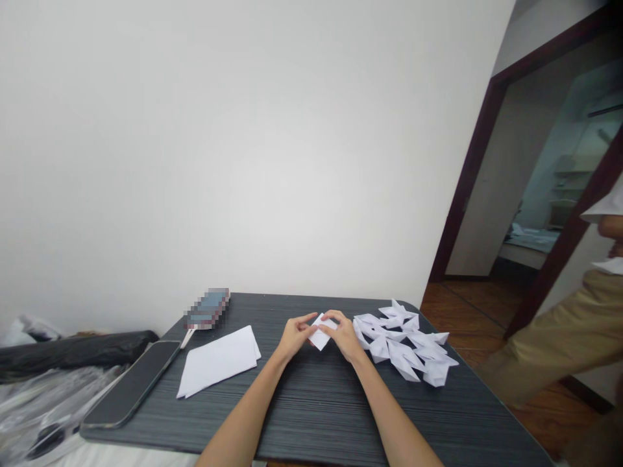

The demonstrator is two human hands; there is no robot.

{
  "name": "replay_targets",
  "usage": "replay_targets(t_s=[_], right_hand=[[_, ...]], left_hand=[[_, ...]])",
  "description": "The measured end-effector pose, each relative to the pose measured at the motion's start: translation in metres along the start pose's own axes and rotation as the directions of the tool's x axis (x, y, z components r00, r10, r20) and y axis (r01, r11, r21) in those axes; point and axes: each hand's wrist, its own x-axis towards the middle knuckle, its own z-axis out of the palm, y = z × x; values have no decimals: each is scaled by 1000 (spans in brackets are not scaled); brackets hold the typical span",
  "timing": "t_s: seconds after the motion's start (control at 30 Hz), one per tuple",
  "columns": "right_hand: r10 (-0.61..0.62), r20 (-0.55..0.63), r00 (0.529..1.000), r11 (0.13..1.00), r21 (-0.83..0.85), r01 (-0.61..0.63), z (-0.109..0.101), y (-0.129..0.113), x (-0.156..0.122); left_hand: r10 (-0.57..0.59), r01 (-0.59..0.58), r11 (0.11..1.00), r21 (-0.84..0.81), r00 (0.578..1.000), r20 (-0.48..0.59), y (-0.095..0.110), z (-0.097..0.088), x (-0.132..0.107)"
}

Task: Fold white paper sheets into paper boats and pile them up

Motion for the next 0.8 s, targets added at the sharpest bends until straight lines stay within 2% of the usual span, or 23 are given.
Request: replay_targets(t_s=[0.1,0.23,0.33,0.5,0.6,0.7,0.8], right_hand=[[38,46,998,999,30,-39,0,1,0],[144,125,982,978,131,-161,-3,0,0],[186,168,968,963,163,-213,-5,-2,-1],[170,177,969,977,94,-189,1,-1,-3],[162,147,976,972,149,-184,4,4,-3],[207,111,972,948,222,-227,2,8,0],[240,98,966,944,207,-256,-2,9,1]], left_hand=[[8,-8,1000,-12,1000,5,2,0,0],[-8,8,999,-51,1000,-1,3,-2,1],[-28,29,999,-23,999,44,3,-4,1],[5,-9,998,56,998,60,4,-2,-2],[-54,55,998,-4,997,48,4,-1,0],[-95,99,992,-71,993,69,2,-3,2],[-58,55,998,28,991,118,3,-8,1]])
